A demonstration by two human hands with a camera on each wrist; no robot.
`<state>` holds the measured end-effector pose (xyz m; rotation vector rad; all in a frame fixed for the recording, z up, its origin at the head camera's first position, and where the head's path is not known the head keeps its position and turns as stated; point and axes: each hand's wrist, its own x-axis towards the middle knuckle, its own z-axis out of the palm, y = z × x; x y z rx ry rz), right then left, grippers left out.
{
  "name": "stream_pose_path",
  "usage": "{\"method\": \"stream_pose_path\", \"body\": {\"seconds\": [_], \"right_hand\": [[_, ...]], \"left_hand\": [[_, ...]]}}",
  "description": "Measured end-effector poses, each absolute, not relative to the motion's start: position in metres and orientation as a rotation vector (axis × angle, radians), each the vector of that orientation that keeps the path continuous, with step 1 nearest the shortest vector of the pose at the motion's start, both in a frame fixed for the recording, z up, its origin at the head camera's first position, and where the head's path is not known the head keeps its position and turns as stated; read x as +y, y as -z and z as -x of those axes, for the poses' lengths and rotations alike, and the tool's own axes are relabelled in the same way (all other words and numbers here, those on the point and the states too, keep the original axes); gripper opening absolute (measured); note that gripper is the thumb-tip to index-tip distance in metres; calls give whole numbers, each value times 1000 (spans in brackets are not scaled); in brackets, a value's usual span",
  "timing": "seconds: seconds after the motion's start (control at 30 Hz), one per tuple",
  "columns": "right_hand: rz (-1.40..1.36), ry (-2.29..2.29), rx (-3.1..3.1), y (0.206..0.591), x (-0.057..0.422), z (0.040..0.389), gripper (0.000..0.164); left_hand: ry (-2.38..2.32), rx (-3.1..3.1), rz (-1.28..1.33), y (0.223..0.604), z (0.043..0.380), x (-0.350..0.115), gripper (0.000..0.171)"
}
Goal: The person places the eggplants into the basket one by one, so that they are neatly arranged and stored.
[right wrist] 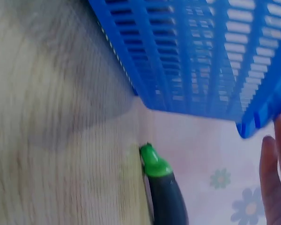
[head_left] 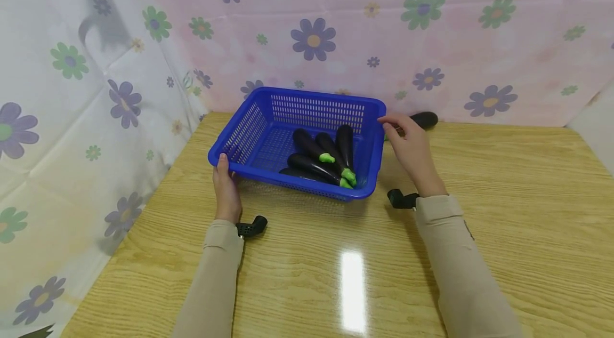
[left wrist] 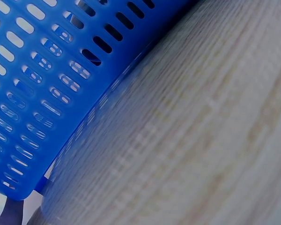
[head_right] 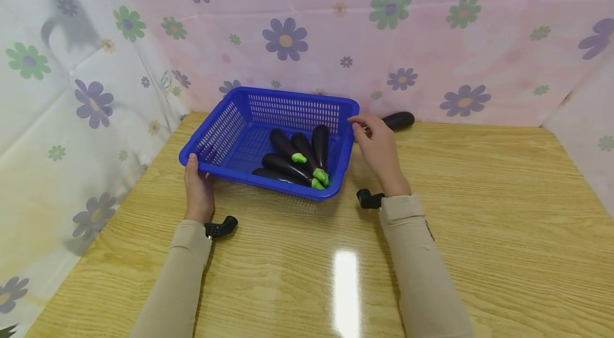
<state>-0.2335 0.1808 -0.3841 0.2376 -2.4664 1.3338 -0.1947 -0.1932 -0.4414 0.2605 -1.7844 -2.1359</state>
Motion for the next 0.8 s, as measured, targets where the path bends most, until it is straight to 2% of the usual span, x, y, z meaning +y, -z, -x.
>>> {"method": "stream_pose_path", "body": {"seconds": [0.3, 0.8], "right_hand": [[-97, -1438, -2510, 394, 197, 239, 35], [-25, -1718, -2701, 416, 204, 243, 45]], "left_hand": [[2125, -1782, -258, 440, 195, -192, 60], [2128, -1753, -252, 441, 196, -192, 58]]}}
